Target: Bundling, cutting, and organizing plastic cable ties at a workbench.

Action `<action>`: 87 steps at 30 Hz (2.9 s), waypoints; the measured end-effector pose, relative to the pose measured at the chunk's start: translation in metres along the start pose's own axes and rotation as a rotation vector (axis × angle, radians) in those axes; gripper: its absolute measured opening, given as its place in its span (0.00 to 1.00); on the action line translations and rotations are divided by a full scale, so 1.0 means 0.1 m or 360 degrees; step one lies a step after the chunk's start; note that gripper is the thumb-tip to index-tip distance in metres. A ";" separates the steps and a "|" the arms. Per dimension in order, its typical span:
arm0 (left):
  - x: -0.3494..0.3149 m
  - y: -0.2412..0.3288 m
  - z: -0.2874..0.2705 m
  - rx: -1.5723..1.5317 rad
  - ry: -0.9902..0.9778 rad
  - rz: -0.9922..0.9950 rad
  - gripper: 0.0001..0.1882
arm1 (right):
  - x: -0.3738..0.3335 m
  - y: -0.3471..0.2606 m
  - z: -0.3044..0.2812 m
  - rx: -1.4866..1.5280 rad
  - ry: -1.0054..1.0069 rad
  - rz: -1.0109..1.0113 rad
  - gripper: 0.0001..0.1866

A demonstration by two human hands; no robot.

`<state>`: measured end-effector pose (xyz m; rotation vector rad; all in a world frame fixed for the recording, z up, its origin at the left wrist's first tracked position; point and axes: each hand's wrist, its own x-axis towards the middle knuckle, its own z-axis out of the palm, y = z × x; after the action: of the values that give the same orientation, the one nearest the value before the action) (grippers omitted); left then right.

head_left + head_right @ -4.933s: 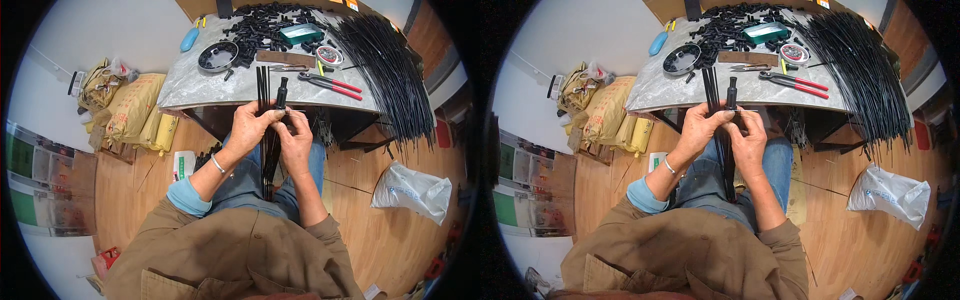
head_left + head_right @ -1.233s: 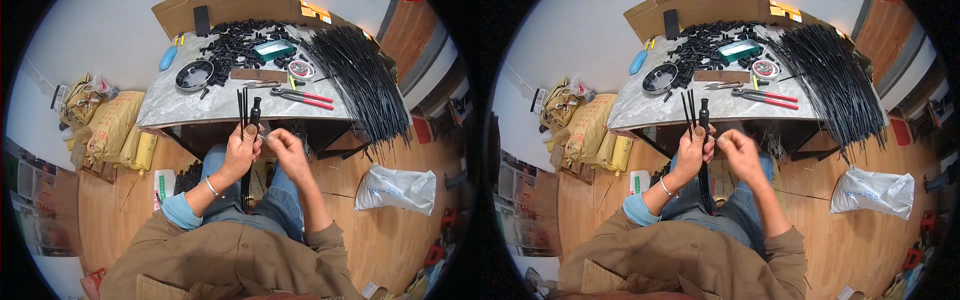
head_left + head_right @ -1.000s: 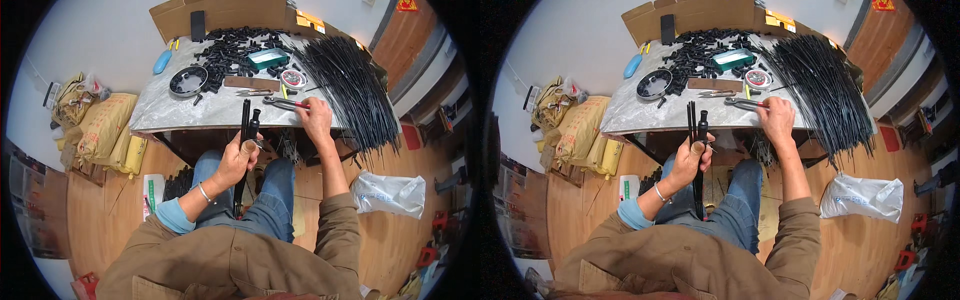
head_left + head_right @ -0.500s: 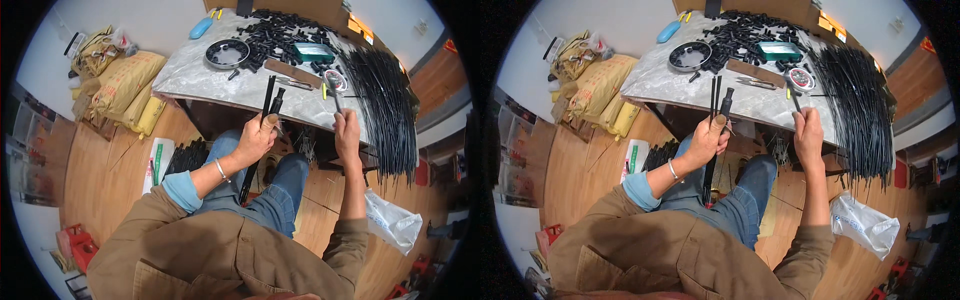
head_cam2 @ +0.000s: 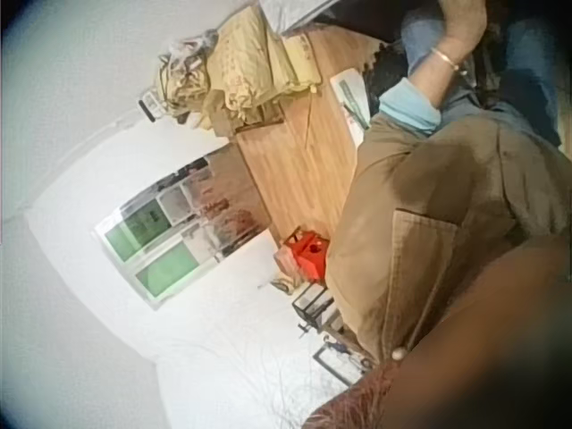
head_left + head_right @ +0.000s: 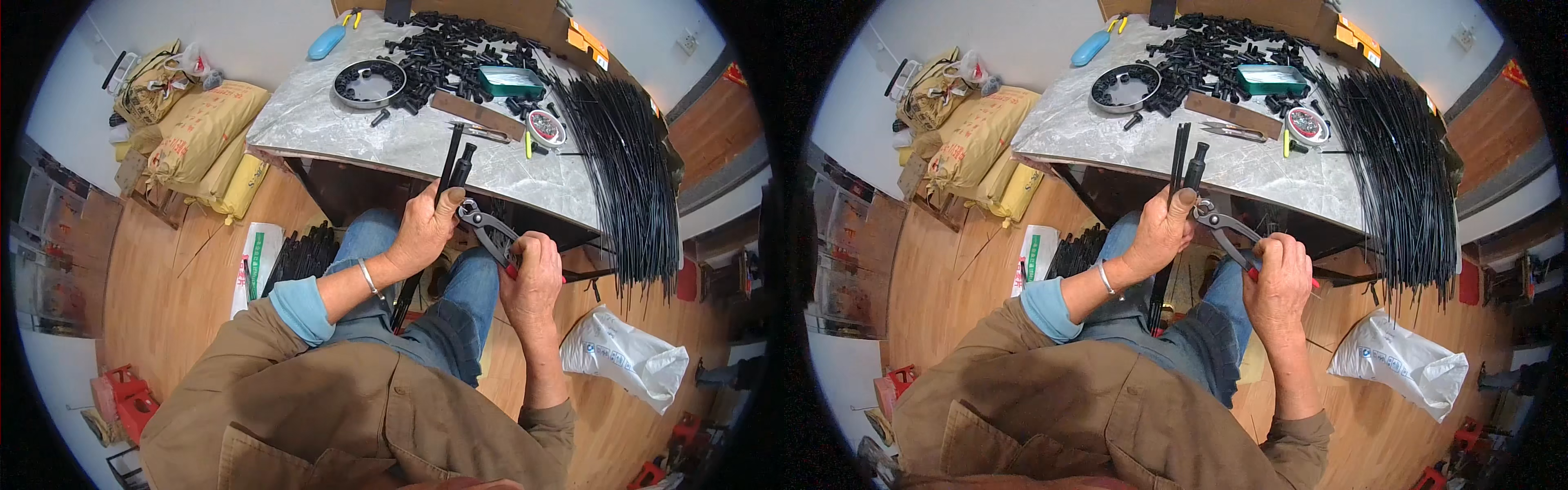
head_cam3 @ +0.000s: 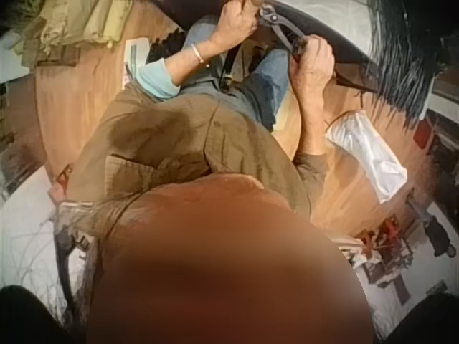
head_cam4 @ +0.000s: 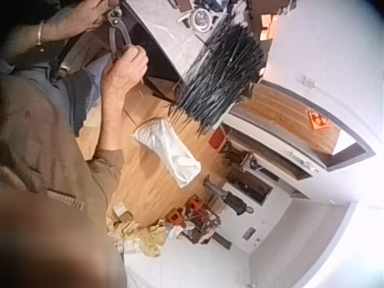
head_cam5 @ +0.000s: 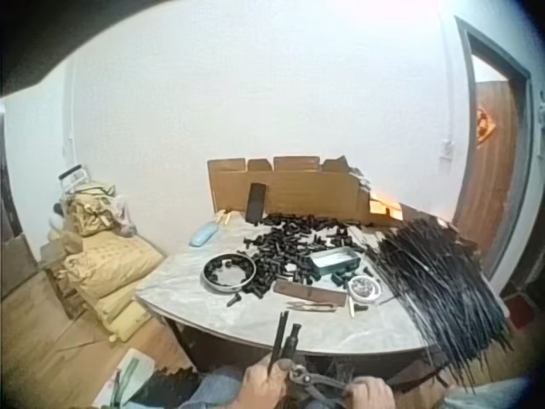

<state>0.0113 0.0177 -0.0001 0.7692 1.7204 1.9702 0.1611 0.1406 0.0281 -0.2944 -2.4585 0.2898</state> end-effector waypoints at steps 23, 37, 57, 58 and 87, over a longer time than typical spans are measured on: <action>-0.10 0.18 -0.04 -0.0183 -0.0208 -0.0094 0.30 | -0.28 -0.01 -0.20 0.2543 -0.1453 0.1513 0.09; -0.13 0.20 -0.08 -0.0305 -0.0298 -0.0127 0.30 | -0.36 0.03 -0.23 0.2588 -0.1402 0.1329 0.21; -0.11 0.15 -0.08 -0.0509 -0.0511 -0.0149 0.30 | -0.17 -0.19 -0.43 0.2216 -0.1616 0.1443 0.22; -0.11 0.16 -0.08 -0.0507 -0.0509 -0.0151 0.30 | -0.13 -0.20 -0.48 0.2229 -0.1573 0.1441 0.24; -0.12 0.24 -0.06 -0.0453 -0.0464 -0.0217 0.30 | 0.34 -0.32 -0.78 0.0533 -0.1588 0.0812 0.13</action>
<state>0.0177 0.0026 0.0212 0.7702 1.2581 1.8515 0.1785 0.1301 0.1171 -0.7716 -3.1609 1.3180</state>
